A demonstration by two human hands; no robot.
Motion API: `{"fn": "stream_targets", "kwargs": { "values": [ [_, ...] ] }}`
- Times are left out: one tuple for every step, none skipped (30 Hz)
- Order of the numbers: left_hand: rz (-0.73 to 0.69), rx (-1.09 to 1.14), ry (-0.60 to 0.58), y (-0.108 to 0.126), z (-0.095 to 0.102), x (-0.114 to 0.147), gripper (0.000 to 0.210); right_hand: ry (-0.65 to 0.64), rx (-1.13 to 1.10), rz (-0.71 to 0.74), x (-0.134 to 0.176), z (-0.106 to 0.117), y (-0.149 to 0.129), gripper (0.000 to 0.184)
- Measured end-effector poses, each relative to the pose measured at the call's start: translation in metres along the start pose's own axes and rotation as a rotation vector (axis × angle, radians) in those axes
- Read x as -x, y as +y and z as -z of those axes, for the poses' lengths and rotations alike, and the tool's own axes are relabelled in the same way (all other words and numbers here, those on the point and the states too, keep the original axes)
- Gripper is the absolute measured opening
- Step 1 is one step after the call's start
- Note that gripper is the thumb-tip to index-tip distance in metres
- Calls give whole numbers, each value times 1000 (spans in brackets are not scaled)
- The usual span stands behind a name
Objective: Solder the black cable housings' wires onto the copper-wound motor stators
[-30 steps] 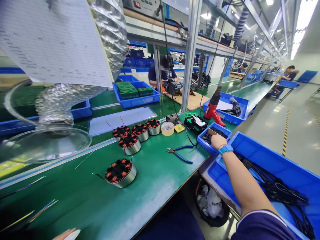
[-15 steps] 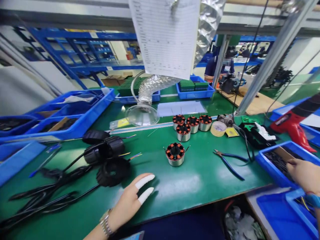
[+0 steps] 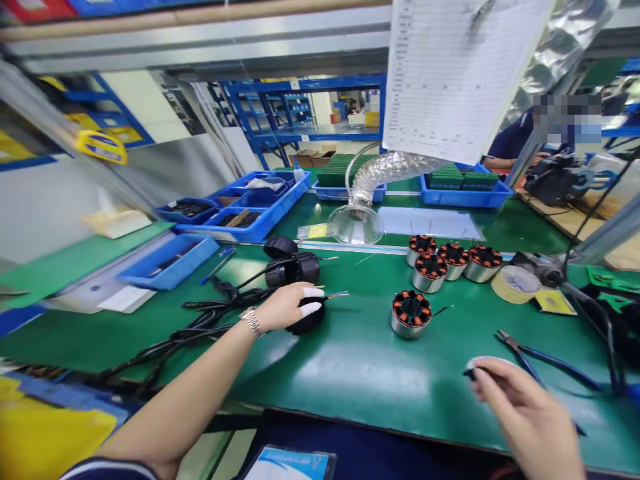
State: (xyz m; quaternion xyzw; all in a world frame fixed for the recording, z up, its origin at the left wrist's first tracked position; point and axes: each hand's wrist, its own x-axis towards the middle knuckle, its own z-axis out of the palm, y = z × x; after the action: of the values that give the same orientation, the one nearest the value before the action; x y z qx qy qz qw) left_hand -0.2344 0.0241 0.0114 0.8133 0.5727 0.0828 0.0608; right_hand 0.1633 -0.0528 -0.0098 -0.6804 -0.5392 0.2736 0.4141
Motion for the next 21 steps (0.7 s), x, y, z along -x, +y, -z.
{"fn": "stream_targets", "kwargs": {
  "values": [
    [3, -1, -14, 3, 0, 1, 30, -82, -53, 27, 1, -18, -5, 33],
    [2, -8, -8, 9, -1, 5, 30, -163, -94, 49, 4, -33, -10, 34],
    [-9, -16, 5, 18, -2, 13, 30, -234, -121, 68, 7, -45, -14, 34],
    [-28, -19, 19, 28, -4, 23, 30, -279, -131, 78, 10, -55, -16, 34],
    [-37, -13, 47, 39, -5, 36, 30, -318, -130, 80, 13, -61, -15, 34],
    [-56, 15, 53, 49, -7, 50, 31, -348, -125, 74, 15, -66, -13, 34],
    [-69, 60, 59, 57, -9, 62, 31, -365, -121, 56, 17, -69, -10, 34],
    [-88, 111, 69, 62, -10, 73, 34, -378, -122, 31, 17, -72, -5, 35],
    [-121, 168, 76, 64, -10, 81, 38, -387, -129, 5, 17, -74, -1, 35],
    [-155, 224, 88, 62, -10, 84, 42, -397, -144, -19, 17, -77, 2, 35],
    [-184, 267, 108, 57, -9, 83, 45, -407, -164, -35, 16, -80, 4, 36],
    [-198, 289, 137, 48, -7, 77, 46, -419, -188, -43, 15, -84, 5, 36],
    [-193, 290, 169, 36, -3, 67, 45, -431, -216, -45, 14, -89, 3, 36],
    [-148, 255, 211, 21, 2, 54, 42, -444, -241, -44, 12, -93, 0, 37],
    [-92, 193, 248, 6, 7, 38, 41, -453, -261, -44, 11, -98, -4, 37],
    [-18, 128, 254, -11, 12, 22, 42, -458, -276, -43, 10, -103, -9, 38],
    [55, 82, 218, -28, 18, 6, 47, -463, -284, -44, 9, -106, -15, 38],
    [143, 63, 165, -44, 23, -9, 55, -465, -287, -44, 8, -109, -19, 39],
    [244, 71, 81, -60, 26, -21, 63, -463, -286, -45, 7, -111, -24, 39],
    [285, 85, 38, -74, 29, -29, 71, -460, -285, -46, 7, -113, -26, 39],
    [311, 106, -9, -87, 31, -34, 75, -456, -287, -49, 6, -113, -28, 39]
  ]
}}
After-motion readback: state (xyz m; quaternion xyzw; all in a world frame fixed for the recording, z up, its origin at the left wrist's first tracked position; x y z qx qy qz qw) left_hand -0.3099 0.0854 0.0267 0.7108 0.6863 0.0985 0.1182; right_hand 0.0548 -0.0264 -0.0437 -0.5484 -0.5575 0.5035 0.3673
